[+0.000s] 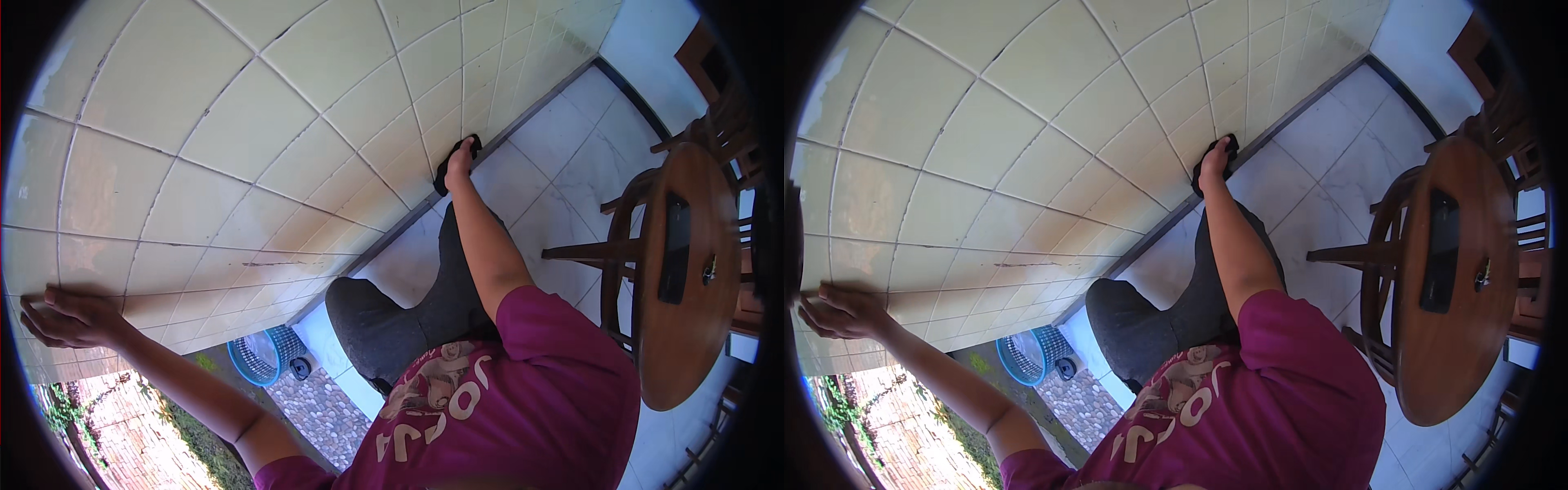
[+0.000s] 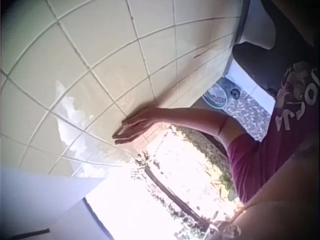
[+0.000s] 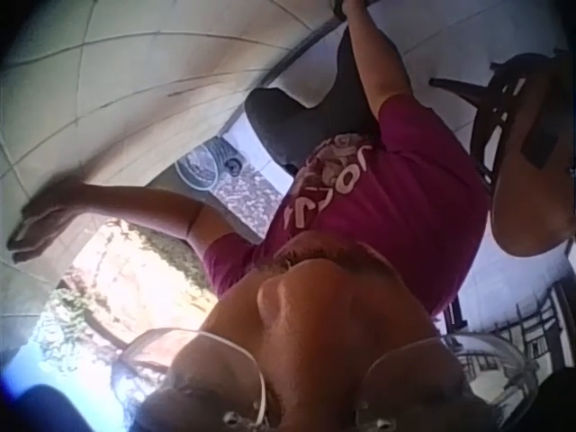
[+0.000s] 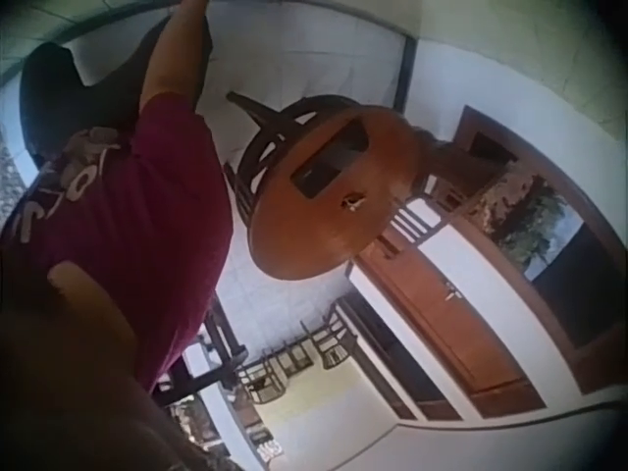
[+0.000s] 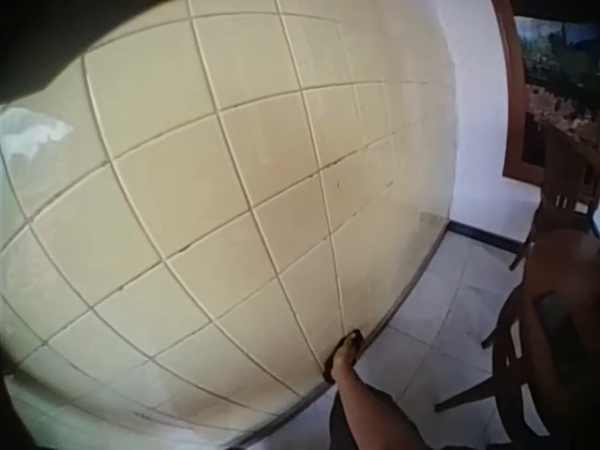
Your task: Wiping a tiled wall and a wooden chair with a black cloth.
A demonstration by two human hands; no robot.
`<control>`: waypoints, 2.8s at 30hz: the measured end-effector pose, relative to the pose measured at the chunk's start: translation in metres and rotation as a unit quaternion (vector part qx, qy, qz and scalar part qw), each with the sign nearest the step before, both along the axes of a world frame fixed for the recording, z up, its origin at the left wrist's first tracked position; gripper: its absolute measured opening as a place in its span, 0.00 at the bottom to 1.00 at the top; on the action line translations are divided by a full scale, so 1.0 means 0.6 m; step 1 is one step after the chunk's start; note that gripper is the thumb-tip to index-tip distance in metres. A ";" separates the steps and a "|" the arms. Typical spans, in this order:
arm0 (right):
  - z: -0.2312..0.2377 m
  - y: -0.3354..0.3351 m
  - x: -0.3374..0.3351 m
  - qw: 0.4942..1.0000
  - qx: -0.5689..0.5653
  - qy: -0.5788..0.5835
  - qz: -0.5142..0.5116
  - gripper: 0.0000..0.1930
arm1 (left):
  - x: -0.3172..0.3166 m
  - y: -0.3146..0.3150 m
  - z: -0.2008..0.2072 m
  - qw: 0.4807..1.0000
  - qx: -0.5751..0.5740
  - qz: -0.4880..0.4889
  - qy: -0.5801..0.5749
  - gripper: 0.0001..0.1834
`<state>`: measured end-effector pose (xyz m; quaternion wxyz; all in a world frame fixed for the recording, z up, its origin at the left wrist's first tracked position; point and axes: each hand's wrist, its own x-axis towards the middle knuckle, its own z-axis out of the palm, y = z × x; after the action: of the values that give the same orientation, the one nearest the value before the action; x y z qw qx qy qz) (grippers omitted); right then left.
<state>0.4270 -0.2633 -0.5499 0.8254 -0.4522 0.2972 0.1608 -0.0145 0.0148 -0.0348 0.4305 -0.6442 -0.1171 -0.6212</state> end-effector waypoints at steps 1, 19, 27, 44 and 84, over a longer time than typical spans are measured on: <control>-0.008 0.001 0.014 1.000 -0.013 -0.017 -0.015 0.51 | -0.002 0.001 -0.001 1.000 -0.009 -0.001 -0.005 0.29; -0.115 0.047 0.000 0.961 -0.055 -0.262 -0.072 0.50 | -0.018 0.023 0.006 1.000 -0.013 -0.006 0.010 0.31; -0.007 0.033 -0.055 0.986 -0.004 -0.168 0.000 0.52 | -0.026 0.032 0.006 1.000 -0.011 0.002 -0.008 0.30; -0.024 0.107 -0.202 0.877 -0.191 -0.440 -0.015 0.49 | -0.027 0.032 0.005 1.000 -0.021 0.003 -0.001 0.30; -0.062 0.141 -0.301 0.991 0.108 0.057 0.049 0.40 | -0.047 0.054 -0.012 0.985 -0.128 -0.029 -0.111 0.37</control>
<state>0.2463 -0.1786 -0.5872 0.8423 -0.3647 0.3021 0.2573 -0.0427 0.0471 -0.0420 0.3109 -0.6238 -0.2238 -0.6812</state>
